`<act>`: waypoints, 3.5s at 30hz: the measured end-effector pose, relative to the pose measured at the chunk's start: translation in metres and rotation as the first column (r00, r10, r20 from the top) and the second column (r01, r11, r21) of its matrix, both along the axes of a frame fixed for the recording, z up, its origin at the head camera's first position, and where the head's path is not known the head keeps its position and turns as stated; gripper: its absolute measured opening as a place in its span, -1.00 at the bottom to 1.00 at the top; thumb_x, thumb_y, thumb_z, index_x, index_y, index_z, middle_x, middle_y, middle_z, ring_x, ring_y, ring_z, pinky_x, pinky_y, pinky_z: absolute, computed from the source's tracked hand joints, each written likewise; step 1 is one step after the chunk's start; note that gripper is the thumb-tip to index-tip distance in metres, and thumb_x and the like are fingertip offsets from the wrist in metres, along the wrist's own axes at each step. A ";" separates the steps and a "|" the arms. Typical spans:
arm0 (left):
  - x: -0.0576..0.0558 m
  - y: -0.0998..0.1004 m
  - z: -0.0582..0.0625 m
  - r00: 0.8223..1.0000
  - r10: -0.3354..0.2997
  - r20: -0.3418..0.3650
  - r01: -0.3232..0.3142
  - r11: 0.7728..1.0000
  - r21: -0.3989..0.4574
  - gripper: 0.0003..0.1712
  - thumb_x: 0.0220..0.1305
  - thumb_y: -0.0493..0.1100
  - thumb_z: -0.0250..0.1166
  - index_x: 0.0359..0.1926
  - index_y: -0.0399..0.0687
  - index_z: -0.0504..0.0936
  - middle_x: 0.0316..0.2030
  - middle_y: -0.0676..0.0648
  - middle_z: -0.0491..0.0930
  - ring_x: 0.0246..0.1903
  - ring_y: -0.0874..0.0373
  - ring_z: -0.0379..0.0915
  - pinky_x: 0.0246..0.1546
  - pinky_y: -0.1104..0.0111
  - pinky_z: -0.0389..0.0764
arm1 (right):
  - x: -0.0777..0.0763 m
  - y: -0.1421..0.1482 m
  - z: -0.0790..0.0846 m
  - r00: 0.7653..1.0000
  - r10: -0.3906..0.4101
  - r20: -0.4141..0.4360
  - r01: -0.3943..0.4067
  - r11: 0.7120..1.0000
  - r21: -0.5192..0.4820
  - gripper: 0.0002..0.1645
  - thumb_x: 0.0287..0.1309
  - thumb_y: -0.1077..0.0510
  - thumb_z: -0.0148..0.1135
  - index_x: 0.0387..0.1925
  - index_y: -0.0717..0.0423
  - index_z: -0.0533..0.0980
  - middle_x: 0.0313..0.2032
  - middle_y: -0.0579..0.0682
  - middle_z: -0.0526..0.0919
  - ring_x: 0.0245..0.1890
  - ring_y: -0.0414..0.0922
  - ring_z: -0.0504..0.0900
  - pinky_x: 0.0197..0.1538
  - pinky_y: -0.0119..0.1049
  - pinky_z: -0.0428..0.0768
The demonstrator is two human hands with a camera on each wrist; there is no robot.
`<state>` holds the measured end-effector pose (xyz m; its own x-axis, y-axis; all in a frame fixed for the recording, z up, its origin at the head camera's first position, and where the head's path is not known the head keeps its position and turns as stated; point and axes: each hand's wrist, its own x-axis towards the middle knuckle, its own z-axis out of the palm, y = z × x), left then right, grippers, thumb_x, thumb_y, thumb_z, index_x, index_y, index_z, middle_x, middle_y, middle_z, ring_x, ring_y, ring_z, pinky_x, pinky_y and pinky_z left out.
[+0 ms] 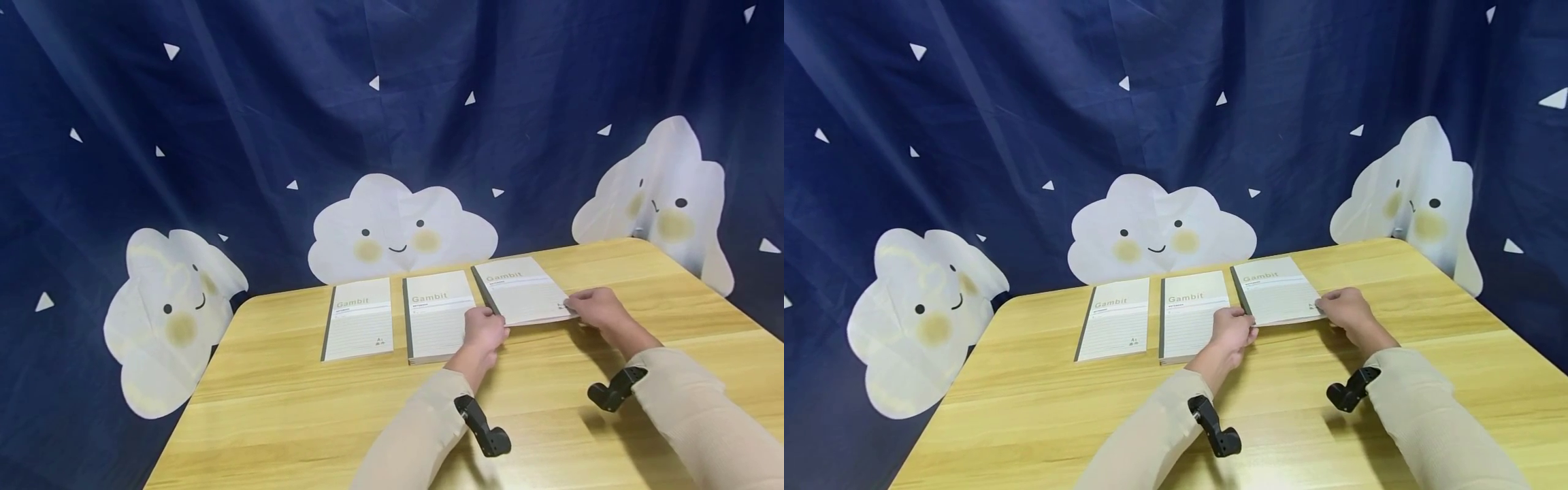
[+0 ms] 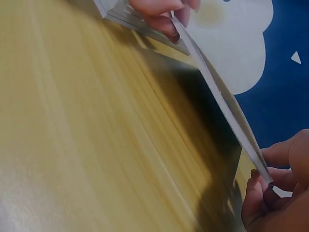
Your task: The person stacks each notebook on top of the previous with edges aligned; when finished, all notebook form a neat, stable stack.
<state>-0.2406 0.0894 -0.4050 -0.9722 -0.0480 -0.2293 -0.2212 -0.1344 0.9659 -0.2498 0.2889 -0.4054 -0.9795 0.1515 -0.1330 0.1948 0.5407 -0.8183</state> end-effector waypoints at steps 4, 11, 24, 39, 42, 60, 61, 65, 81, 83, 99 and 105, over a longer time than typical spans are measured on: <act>-0.003 -0.003 -0.002 1.000 0.001 0.008 -0.002 0.998 0.056 -0.62 0.01 -0.60 -0.01 -0.08 -0.53 0.46 -0.24 -0.24 0.44 -0.70 0.28 0.24 -0.72 0.59 0.25 | -0.001 0.001 -0.002 1.000 -0.001 0.028 0.003 0.996 -0.084 -0.38 0.27 0.14 0.00 0.16 0.61 0.26 -0.17 0.20 0.51 -0.44 -0.29 0.48 -0.36 -0.40 0.58; -0.006 -0.006 -0.004 1.000 0.012 0.010 -0.013 0.995 0.096 -0.57 0.05 -0.60 0.01 0.01 -0.54 0.41 -0.30 -0.21 0.44 -0.65 0.25 0.32 -0.73 0.62 0.28 | -0.001 0.003 -0.001 0.999 0.011 0.051 0.000 0.975 -0.221 -0.34 0.29 0.12 0.02 0.18 0.63 0.21 -0.44 -0.13 0.47 -0.55 -0.32 0.44 -0.40 -0.45 0.57; -0.011 -0.008 -0.004 0.999 0.009 0.038 -0.014 0.992 0.128 -0.66 0.08 -0.57 0.09 -0.06 -0.49 0.44 -0.30 -0.21 0.43 -0.59 0.21 0.38 -0.74 0.65 0.32 | 0.002 0.003 0.001 0.996 0.050 0.073 -0.024 0.949 -0.313 -0.34 0.32 0.11 -0.02 0.23 0.57 0.15 -0.55 -0.24 0.41 -0.61 -0.35 0.38 -0.42 -0.48 0.52; -0.012 -0.019 -0.008 0.996 -0.081 0.049 0.075 0.990 0.121 -0.65 0.08 -0.56 0.09 -0.05 -0.48 0.45 -0.33 -0.23 0.47 -0.62 0.23 0.39 -0.69 0.64 0.37 | 0.012 0.005 -0.007 0.994 0.091 0.062 -0.056 0.904 -0.425 -0.29 0.33 0.12 -0.01 0.27 0.56 0.04 -0.45 -0.31 0.49 -0.46 -0.38 0.42 -0.38 -0.51 0.49; -0.013 -0.023 -0.008 0.994 -0.100 0.045 0.094 0.988 0.125 -0.67 0.10 -0.55 0.10 -0.05 -0.51 0.45 -0.34 -0.22 0.46 -0.60 0.22 0.40 -0.65 0.62 0.39 | 0.014 0.004 -0.007 0.993 0.096 0.066 -0.057 0.892 -0.448 -0.27 0.33 0.12 0.00 0.29 0.54 0.00 -0.45 -0.32 0.50 -0.44 -0.38 0.43 -0.36 -0.52 0.49; -0.004 -0.065 -0.002 0.962 -0.250 -0.106 0.249 0.968 -0.018 -0.63 0.17 -0.47 0.13 0.03 -0.51 0.42 -0.32 -0.15 0.58 -0.45 0.19 0.52 -0.33 0.51 0.59 | 0.039 -0.024 -0.005 0.991 0.055 -0.125 -0.093 0.941 -0.325 -0.30 0.33 0.06 0.04 0.24 0.55 0.16 -0.36 -0.30 0.49 -0.46 -0.33 0.45 -0.40 -0.41 0.54; -0.003 -0.069 -0.001 0.959 -0.259 -0.115 0.259 0.966 -0.019 -0.61 0.17 -0.47 0.13 0.05 -0.52 0.41 -0.31 -0.14 0.58 -0.43 0.18 0.52 -0.30 0.49 0.59 | 0.041 -0.026 -0.005 0.990 0.049 -0.134 -0.090 0.944 -0.318 -0.31 0.32 0.06 0.05 0.23 0.54 0.18 -0.36 -0.31 0.49 -0.44 -0.35 0.45 -0.38 -0.41 0.55; 0.003 -0.083 0.003 0.949 -0.284 -0.137 0.286 0.958 -0.008 -0.60 0.18 -0.46 0.13 0.06 -0.50 0.40 -0.32 -0.11 0.54 -0.44 0.21 0.49 -0.34 0.50 0.55 | 0.048 -0.035 -0.005 0.987 0.052 -0.152 -0.096 0.949 -0.300 -0.31 0.32 0.03 0.07 0.22 0.52 0.21 -0.31 -0.27 0.49 -0.37 -0.36 0.46 -0.29 -0.42 0.56; 0.023 -0.143 0.001 0.952 -0.251 -0.174 0.254 0.967 -0.006 -0.61 0.24 -0.44 0.08 0.09 -0.51 0.36 -0.31 -0.06 0.45 -0.40 0.23 0.46 -0.34 0.54 0.51 | 0.049 -0.091 0.008 0.977 0.070 -0.199 -0.120 0.961 -0.249 -0.40 0.27 0.04 0.14 0.16 0.42 0.36 -0.20 0.03 0.53 -0.30 -0.30 0.46 -0.23 -0.35 0.58; 0.025 -0.150 0.000 0.952 -0.251 -0.177 0.253 0.967 -0.010 -0.61 0.24 -0.43 0.07 0.09 -0.52 0.34 -0.29 -0.07 0.43 -0.40 0.23 0.46 -0.34 0.54 0.51 | 0.049 -0.098 0.006 0.977 0.077 -0.198 -0.127 0.959 -0.255 -0.44 0.26 0.08 0.14 0.14 0.42 0.38 -0.22 0.06 0.54 -0.31 -0.28 0.46 -0.24 -0.35 0.58; 0.027 -0.181 -0.010 0.967 -0.178 -0.184 0.174 0.984 -0.038 -0.60 0.26 -0.42 0.07 0.10 -0.57 0.35 -0.32 -0.05 0.44 -0.40 0.23 0.45 -0.35 0.55 0.50 | 0.039 -0.135 -0.005 0.983 0.075 -0.166 -0.128 0.935 -0.332 -0.48 0.26 0.13 0.13 0.13 0.42 0.38 -0.28 0.06 0.50 -0.36 -0.17 0.46 -0.38 -0.38 0.55; 0.027 -0.184 -0.017 0.974 -0.169 -0.150 0.162 0.985 -0.062 -0.60 0.26 -0.42 0.08 0.11 -0.55 0.39 -0.31 -0.08 0.46 -0.41 0.26 0.44 -0.38 0.57 0.48 | 0.041 -0.140 -0.012 0.986 0.073 -0.153 -0.119 0.941 -0.318 -0.49 0.28 0.14 0.11 0.13 0.42 0.39 -0.30 0.06 0.50 -0.41 -0.14 0.46 -0.42 -0.36 0.54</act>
<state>-0.2140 -0.0947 -0.4221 -0.9910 0.1092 -0.0772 -0.0841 -0.0601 0.9946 -0.2088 0.1491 -0.4178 -0.9994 0.0271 -0.0229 0.0289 0.2512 -0.9675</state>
